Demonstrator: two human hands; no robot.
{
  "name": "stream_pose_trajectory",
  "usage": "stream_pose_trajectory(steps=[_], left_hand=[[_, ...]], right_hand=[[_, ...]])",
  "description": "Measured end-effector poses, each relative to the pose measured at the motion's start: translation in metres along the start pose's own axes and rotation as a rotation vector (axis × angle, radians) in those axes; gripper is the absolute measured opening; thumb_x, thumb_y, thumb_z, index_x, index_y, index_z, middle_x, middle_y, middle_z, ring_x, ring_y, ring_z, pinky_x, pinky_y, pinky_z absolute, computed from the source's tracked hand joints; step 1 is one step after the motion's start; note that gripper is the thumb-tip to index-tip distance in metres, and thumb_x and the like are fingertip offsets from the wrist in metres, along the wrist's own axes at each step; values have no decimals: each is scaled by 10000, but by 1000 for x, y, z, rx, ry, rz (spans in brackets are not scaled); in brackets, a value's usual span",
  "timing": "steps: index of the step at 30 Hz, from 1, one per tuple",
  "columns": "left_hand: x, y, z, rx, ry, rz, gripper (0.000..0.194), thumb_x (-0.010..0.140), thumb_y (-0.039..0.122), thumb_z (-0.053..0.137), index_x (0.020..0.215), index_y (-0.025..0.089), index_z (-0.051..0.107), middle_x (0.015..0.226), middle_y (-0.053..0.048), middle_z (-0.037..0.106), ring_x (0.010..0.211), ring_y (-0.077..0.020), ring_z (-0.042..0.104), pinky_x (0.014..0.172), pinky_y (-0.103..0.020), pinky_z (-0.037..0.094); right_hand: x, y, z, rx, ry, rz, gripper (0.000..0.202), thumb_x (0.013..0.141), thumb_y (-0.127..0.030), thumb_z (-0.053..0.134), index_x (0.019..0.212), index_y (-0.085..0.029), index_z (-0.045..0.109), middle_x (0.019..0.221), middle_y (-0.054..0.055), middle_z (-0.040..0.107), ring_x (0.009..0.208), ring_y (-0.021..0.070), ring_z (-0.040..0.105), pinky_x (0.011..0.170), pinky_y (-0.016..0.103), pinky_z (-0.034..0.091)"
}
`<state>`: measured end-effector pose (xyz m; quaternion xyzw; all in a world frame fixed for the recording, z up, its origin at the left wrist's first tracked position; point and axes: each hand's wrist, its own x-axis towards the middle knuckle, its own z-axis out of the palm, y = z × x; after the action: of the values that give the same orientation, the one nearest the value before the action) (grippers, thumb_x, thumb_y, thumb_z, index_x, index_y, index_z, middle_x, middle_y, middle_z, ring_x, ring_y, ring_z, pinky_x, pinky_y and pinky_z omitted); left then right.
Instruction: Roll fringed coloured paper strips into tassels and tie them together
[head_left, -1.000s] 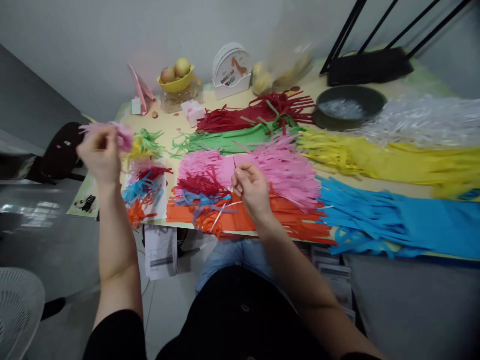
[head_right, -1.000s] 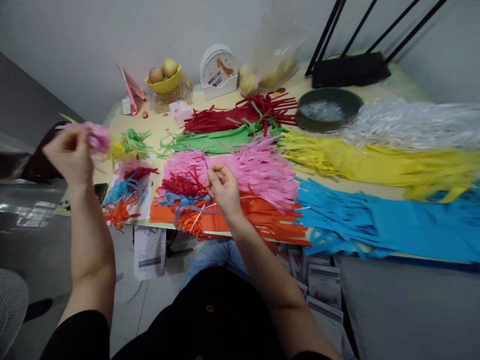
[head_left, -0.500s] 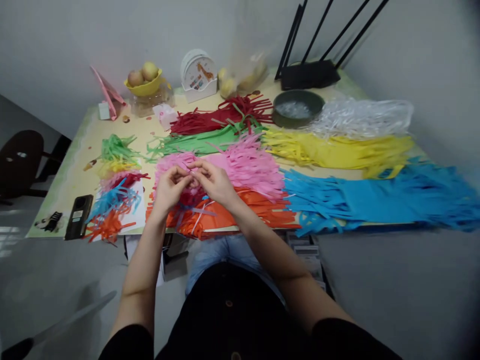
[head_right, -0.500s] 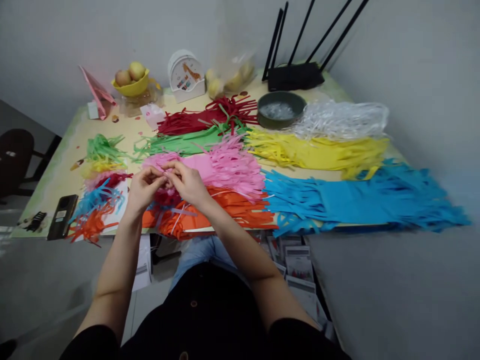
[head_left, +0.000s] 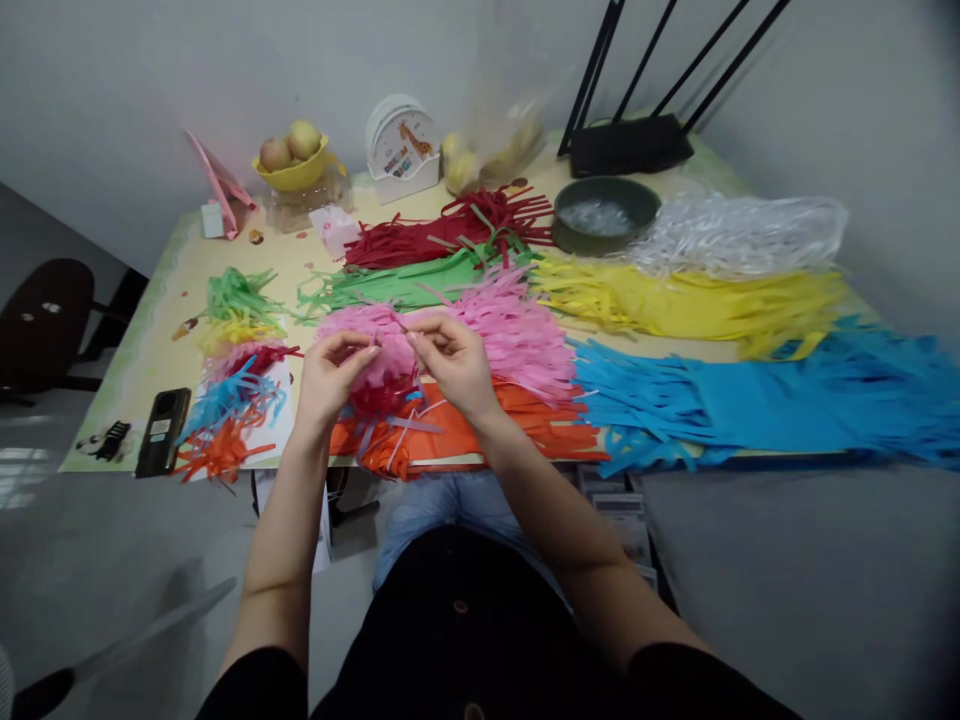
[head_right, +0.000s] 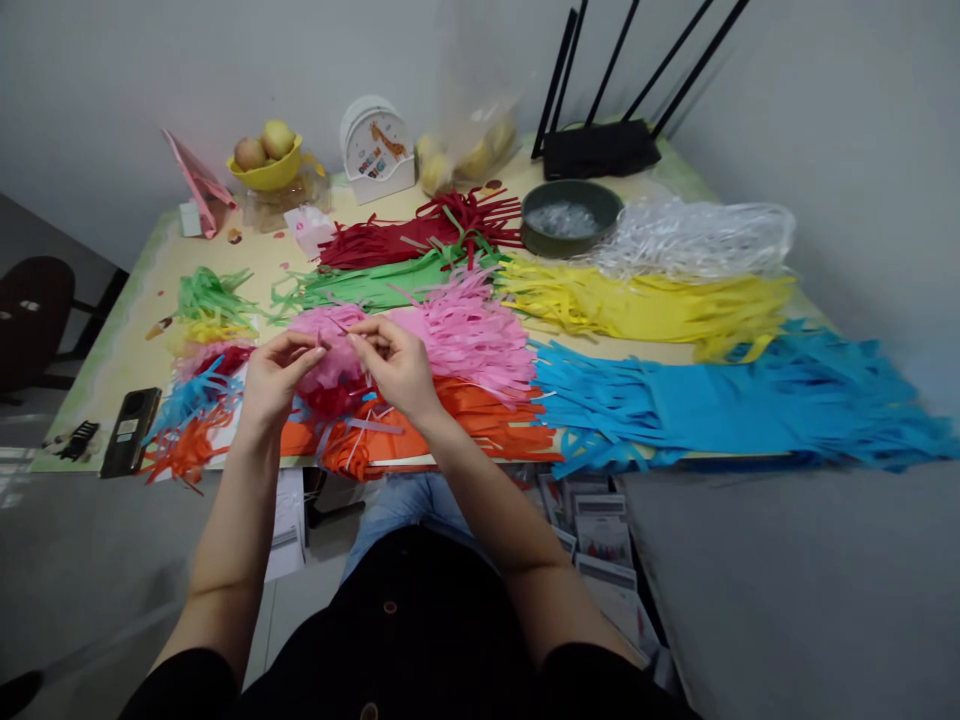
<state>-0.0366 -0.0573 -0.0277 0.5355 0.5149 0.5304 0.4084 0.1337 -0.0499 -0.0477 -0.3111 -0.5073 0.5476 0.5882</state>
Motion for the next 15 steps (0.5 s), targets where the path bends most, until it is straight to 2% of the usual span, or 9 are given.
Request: stream_pose_trajectory(steps=[4, 8, 15], left_hand=[[-5, 4, 4, 95, 60, 92, 196, 687, 300, 847, 791, 180, 732, 799, -25, 722, 778, -156, 661, 791, -277, 512], [-10, 5, 8, 110, 65, 101, 200, 709, 309, 826, 854, 190, 757, 836, -34, 743, 807, -174, 679, 799, -290, 526], [-9, 0, 7, 126, 91, 131, 191, 732, 314, 814, 874, 199, 761, 846, -35, 750, 805, -178, 685, 806, -303, 530]], right_hand=[[-13, -4, 3, -171, -40, 24, 247, 850, -409, 639, 852, -162, 638, 571, -52, 523, 502, 69, 447, 504, 213, 314], [-15, -5, 7, -177, -40, 38, 222, 848, -378, 618, 848, -156, 627, 569, -54, 521, 495, 69, 440, 502, 214, 311], [-14, -9, 8, -152, -39, 87, 245, 843, -413, 633, 822, -170, 609, 536, -65, 520, 465, 66, 448, 497, 213, 329]])
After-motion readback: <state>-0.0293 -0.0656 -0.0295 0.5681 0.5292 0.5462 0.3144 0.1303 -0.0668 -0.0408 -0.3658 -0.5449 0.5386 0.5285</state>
